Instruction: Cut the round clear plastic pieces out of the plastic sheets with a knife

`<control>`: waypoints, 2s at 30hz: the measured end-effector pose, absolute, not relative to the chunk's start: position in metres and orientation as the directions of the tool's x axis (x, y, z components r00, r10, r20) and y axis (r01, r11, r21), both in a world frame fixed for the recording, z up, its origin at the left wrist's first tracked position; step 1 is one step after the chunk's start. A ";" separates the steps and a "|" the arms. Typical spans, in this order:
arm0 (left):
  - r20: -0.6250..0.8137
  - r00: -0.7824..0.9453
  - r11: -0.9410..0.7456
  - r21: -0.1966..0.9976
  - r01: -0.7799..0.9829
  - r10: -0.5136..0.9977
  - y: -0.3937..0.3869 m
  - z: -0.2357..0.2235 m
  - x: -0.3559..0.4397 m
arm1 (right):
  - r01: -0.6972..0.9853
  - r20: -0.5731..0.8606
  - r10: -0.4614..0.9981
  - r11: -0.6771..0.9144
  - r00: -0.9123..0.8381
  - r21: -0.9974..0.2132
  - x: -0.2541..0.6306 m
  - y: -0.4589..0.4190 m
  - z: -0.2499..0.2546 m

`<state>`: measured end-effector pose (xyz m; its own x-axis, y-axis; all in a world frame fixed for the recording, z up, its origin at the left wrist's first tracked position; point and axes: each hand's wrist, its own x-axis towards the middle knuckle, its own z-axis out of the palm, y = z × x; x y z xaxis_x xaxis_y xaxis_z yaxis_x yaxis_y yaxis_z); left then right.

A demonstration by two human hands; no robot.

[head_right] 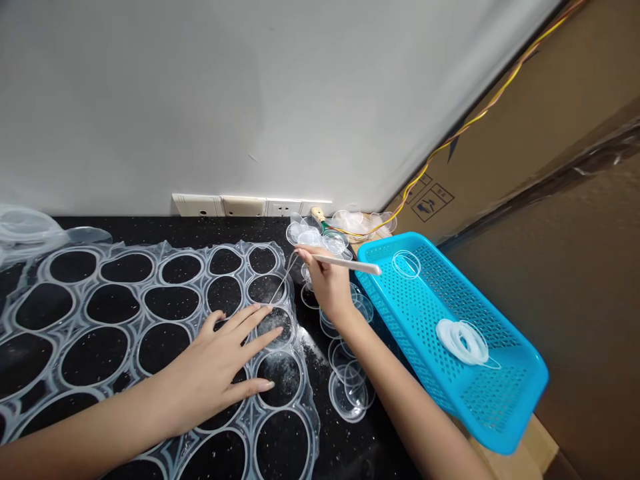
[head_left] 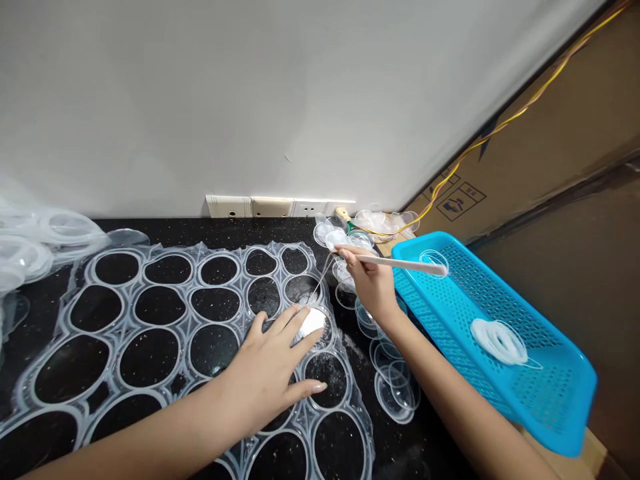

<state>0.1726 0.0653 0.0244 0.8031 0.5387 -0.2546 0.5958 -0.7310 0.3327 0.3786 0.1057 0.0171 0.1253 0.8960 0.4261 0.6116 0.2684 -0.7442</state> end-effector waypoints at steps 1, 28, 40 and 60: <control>-0.259 0.802 -0.732 0.329 0.597 0.538 0.065 0.024 0.173 | 0.551 0.355 0.925 0.227 0.137 -0.803 0.376 0.105 0.017; -0.238 0.806 -0.736 0.329 0.592 0.542 0.066 0.029 0.172 | -0.153 -0.095 0.991 -0.081 0.092 -0.985 0.374 0.083 0.076; -0.168 0.773 -0.557 0.602 0.572 0.612 0.052 0.052 0.141 | -0.281 -0.086 0.975 -0.143 -0.207 -0.949 0.381 0.017 0.095; -0.195 0.797 0.114 0.981 0.158 0.571 -0.060 0.046 0.172 | -0.462 -0.104 0.976 -0.182 -0.189 -0.868 0.368 -0.115 0.071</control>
